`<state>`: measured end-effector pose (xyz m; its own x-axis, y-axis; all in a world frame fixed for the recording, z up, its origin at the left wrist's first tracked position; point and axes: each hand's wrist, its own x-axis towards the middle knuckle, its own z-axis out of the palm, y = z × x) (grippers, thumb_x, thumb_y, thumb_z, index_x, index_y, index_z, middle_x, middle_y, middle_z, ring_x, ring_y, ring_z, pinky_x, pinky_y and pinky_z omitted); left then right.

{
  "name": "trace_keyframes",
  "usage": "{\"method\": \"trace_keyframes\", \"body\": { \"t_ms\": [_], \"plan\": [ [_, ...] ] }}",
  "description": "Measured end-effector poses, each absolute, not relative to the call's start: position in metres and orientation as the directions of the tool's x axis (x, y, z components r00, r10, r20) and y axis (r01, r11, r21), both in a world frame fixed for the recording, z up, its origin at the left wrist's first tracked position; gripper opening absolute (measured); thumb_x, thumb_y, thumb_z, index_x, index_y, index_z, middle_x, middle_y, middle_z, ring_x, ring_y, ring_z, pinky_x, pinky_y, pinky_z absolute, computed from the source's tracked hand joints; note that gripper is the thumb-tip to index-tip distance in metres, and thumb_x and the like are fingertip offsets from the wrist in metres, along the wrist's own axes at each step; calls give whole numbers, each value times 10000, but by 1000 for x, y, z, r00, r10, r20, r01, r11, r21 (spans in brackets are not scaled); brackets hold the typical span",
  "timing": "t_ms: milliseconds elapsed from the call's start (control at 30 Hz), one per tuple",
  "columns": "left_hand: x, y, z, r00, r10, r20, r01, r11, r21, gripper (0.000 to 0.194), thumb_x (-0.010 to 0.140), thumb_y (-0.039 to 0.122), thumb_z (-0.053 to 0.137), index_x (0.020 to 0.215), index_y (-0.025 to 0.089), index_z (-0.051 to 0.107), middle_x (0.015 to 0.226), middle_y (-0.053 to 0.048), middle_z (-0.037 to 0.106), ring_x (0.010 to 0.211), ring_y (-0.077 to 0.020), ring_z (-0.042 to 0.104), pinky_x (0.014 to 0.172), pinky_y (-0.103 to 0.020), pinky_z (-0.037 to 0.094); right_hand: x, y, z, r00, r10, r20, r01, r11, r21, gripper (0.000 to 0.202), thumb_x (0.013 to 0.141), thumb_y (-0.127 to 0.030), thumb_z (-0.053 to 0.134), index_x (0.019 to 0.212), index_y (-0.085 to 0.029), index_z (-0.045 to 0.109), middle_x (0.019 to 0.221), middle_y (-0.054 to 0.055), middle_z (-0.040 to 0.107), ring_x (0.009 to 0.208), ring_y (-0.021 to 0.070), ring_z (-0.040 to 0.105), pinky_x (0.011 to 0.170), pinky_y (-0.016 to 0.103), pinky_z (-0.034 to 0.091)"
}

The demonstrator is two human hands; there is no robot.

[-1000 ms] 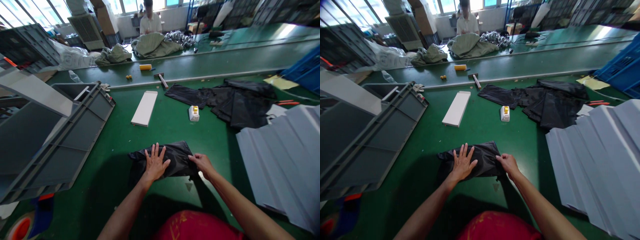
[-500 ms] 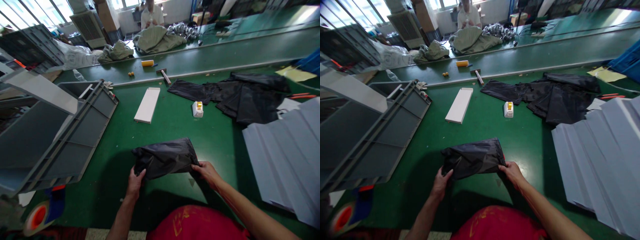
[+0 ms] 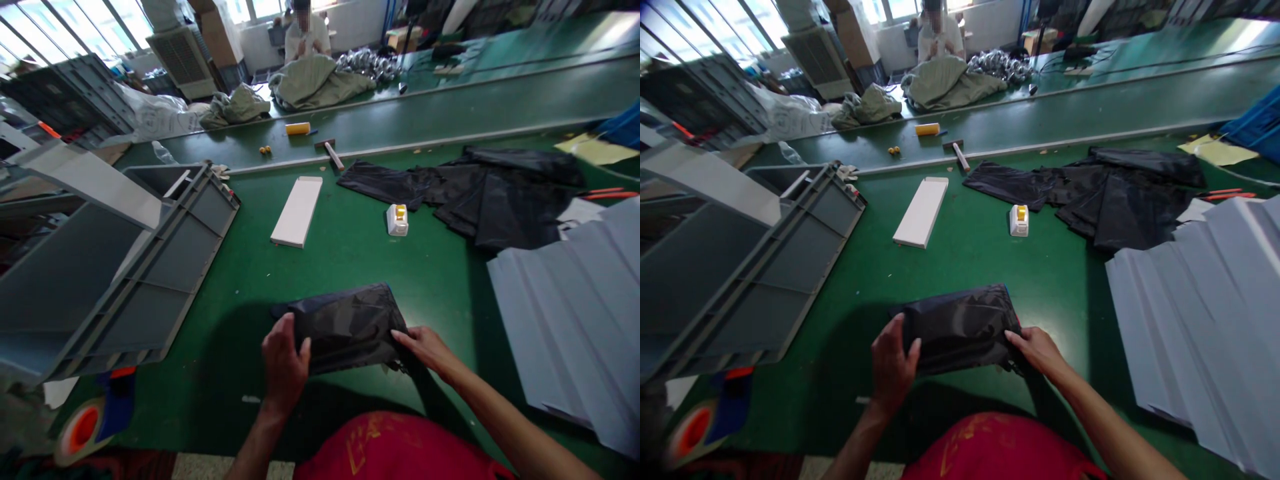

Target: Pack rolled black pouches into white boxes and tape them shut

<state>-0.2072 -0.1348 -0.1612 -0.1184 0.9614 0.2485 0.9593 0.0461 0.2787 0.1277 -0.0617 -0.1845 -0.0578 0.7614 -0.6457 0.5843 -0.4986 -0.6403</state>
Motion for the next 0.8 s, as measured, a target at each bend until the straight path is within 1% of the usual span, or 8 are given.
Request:
{"method": "trace_keyframes", "body": {
  "t_ms": [133,267,367,433,500,600,733,800],
  "plan": [
    [-184,-116,-176,269,960,73,955,-276,107,559,900,430,530,1436,357,388,1537,-55,360,1411,-304,315,1120,-587,256,133,-59,-198,-155,797,-584,604,-391,-695,450,653,-579,615,473,-199,455,446,-33,413,462,107,355,473,249,235],
    [-197,-109,-188,230,973,31,971,-231,65,612,911,458,503,1478,328,312,1587,-50,242,1449,-269,248,1135,-543,274,151,-61,-201,-253,798,-547,647,-281,-709,426,737,-575,532,525,-209,476,495,-11,484,491,141,430,505,270,276],
    [-209,-109,-183,-3,995,97,1000,2,13,604,939,406,453,1492,220,298,1577,-130,243,1450,-303,240,1123,-589,256,160,-55,-185,-118,828,-549,886,-162,-435,340,781,-450,539,536,-217,511,544,42,554,521,192,511,519,302,309],
    [-208,-108,-178,-89,985,151,996,91,-8,615,949,388,429,1501,171,269,1574,-167,226,1457,-319,213,1125,-622,211,150,-47,-170,-43,935,-353,960,-59,-274,275,828,-413,518,680,-201,611,725,107,646,653,248,591,576,335,392],
    [-203,-105,-177,33,991,129,999,-35,13,632,943,418,435,1506,193,257,1581,-137,224,1466,-290,193,1150,-592,186,126,-38,-159,-141,989,-51,959,124,-254,331,882,-426,481,954,-159,664,1015,169,668,918,296,616,758,381,466],
    [-206,-99,-184,195,980,44,975,-199,95,631,930,466,444,1497,244,280,1569,-89,285,1459,-246,226,1167,-533,206,84,-26,-161,-450,877,167,843,479,-243,474,941,-412,416,1327,-159,526,1402,160,503,1289,304,437,1061,462,326],
    [-250,-110,-195,-361,932,19,919,352,180,623,945,457,361,1449,91,362,1502,-238,353,1403,-352,313,1075,-637,274,70,-18,-187,-575,810,110,799,586,-138,513,967,-352,353,1449,-180,385,1514,118,377,1388,288,314,1125,531,173],
    [-272,-124,-195,-594,804,-33,747,566,349,653,934,494,344,1389,33,425,1434,-290,416,1348,-383,376,1038,-635,309,75,-13,-192,-534,842,77,835,539,-107,502,972,-369,346,1410,-143,435,1468,149,439,1350,307,368,1113,536,177]
  ]
}}
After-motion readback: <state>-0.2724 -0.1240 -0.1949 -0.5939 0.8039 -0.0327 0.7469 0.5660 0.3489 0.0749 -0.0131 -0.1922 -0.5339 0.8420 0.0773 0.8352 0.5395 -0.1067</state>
